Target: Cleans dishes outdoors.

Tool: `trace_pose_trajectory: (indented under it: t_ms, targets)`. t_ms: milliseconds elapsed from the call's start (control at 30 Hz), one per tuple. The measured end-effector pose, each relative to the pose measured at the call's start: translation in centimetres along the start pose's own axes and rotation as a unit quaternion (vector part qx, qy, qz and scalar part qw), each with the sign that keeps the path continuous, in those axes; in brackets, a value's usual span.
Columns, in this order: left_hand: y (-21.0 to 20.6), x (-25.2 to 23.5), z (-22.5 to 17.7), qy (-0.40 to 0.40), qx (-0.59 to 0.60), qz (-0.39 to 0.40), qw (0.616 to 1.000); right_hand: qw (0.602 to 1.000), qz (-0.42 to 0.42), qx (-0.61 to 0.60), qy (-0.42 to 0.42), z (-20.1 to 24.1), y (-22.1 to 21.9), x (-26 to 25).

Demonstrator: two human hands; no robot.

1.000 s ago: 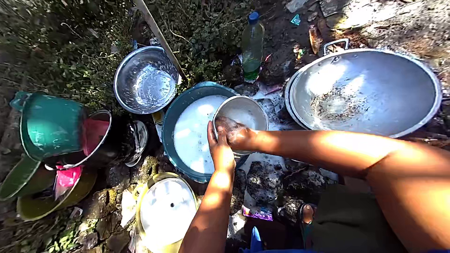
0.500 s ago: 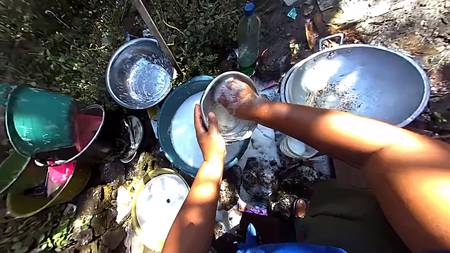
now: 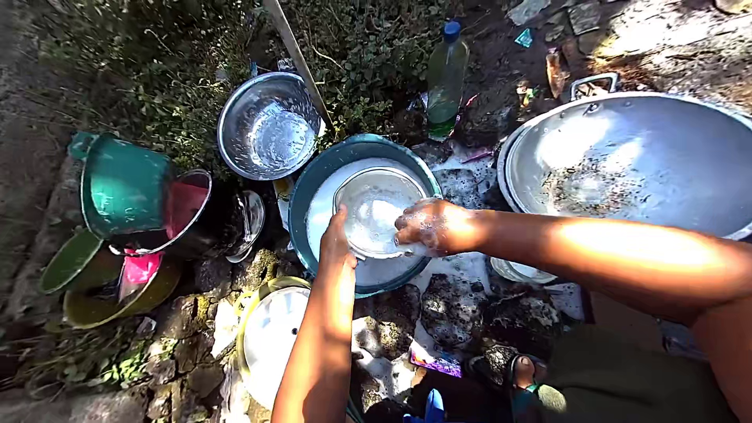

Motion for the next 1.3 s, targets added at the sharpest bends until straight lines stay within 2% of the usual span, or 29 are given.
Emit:
trace_pose_trajectory:
  t_ms: [33, 100, 133, 200, 267, 367, 400, 433, 533, 633, 667, 700, 767, 833, 867, 933, 1067, 1133, 1167, 1233, 1300]
  targets:
    - [0.5, -0.1, 0.1, -0.001, 0.023, 0.026, 0.999, 0.999, -0.02, -0.027, 0.023, 0.7, 1.3, -0.3]
    - [1.4, 0.0, 0.8, -0.101, 0.025, 0.134, 0.985, 0.991, -0.053, -0.125, 0.019, 1.7, 4.6, -0.6]
    - [2.0, 0.0, 1.0, -0.167, 0.0, 0.208, 0.964, 0.983, -0.077, -0.166, 0.008, 1.5, 5.9, -0.6]
    - [2.5, 0.0, 1.0, -0.257, -0.023, 0.276, 0.926, 0.972, -0.158, -0.175, -0.016, -0.5, 7.2, -0.6]
    - [2.0, 0.7, 0.9, -0.261, -0.009, 0.297, 0.919, 0.961, -0.246, -0.095, -0.086, -3.0, 7.6, -1.0]
    - [-0.5, 2.5, 1.8, -0.165, -0.033, 0.355, 0.92, 0.924, -0.21, -0.091, -0.307, -4.5, 8.1, -2.4]
    - [-1.3, 3.0, 2.0, -0.135, -0.036, 0.339, 0.93, 0.917, -0.199, -0.101, -0.331, -3.8, 7.9, -2.7]
    - [-1.9, 3.1, 2.3, -0.114, -0.03, 0.312, 0.943, 0.92, -0.21, -0.1, -0.316, -2.4, 7.4, -2.8]
    - [-2.8, 3.3, 2.6, -0.067, 0.014, 0.207, 0.976, 0.934, -0.297, -0.063, -0.189, 2.2, 4.9, -2.3]
    - [-3.2, 3.6, 2.7, -0.039, 0.074, 0.128, 0.988, 0.936, -0.34, -0.04, -0.08, 2.3, 2.9, -2.6]
    - [-3.1, 3.5, 2.8, -0.035, 0.107, 0.133, 0.985, 0.939, -0.327, -0.063, -0.086, 0.9, 3.3, -2.8]
    - [-3.0, 3.5, 2.9, -0.03, 0.145, 0.138, 0.979, 0.937, -0.306, -0.108, -0.129, -0.8, 4.1, -3.0]
    - [-2.9, 3.6, 2.6, -0.017, 0.231, 0.141, 0.962, 0.899, -0.27, -0.207, -0.275, -4.4, 6.1, -3.0]
    - [-2.9, 3.4, 1.9, -0.007, 0.308, 0.151, 0.939, 0.857, -0.273, -0.225, -0.375, -5.7, 6.4, -2.1]
    - [-3.1, 3.1, 1.5, -0.007, 0.331, 0.162, 0.93, 0.856, -0.289, -0.206, -0.376, -5.0, 6.1, -1.8]
    - [-3.7, 2.7, 1.4, -0.005, 0.337, 0.17, 0.926, 0.888, -0.325, -0.146, -0.29, -2.3, 4.8, -2.1]
    - [-5.1, 3.1, 2.7, 0.051, 0.334, 0.062, 0.939, 0.942, -0.304, -0.058, -0.125, 2.3, 2.3, -3.9]
    - [-4.8, 2.7, 2.7, 0.037, 0.327, 0.033, 0.944, 0.946, -0.321, -0.019, -0.038, 3.5, 0.0, -3.4]
    - [-4.5, 2.4, 2.7, 0.034, 0.332, 0.017, 0.942, 0.945, -0.326, -0.021, -0.02, 3.6, -1.0, -2.6]
    - [-3.9, 1.7, 2.2, 0.043, 0.372, -0.008, 0.927, 0.939, -0.338, -0.051, -0.041, 3.0, -1.9, -0.8]
    - [-3.4, 1.3, 2.4, 0.047, 0.411, -0.008, 0.911, 0.919, -0.349, -0.131, -0.131, 1.5, -1.3, 0.4]
Point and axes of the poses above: each hand's wrist, its own x-axis away from the middle knuckle, its own y-axis out of the back of the hand, z = x × y, the point moved 3 cm from there along -x, towards the middle knuckle, and after that the axes turned 3 degrees about x, right-handed, at the moved point
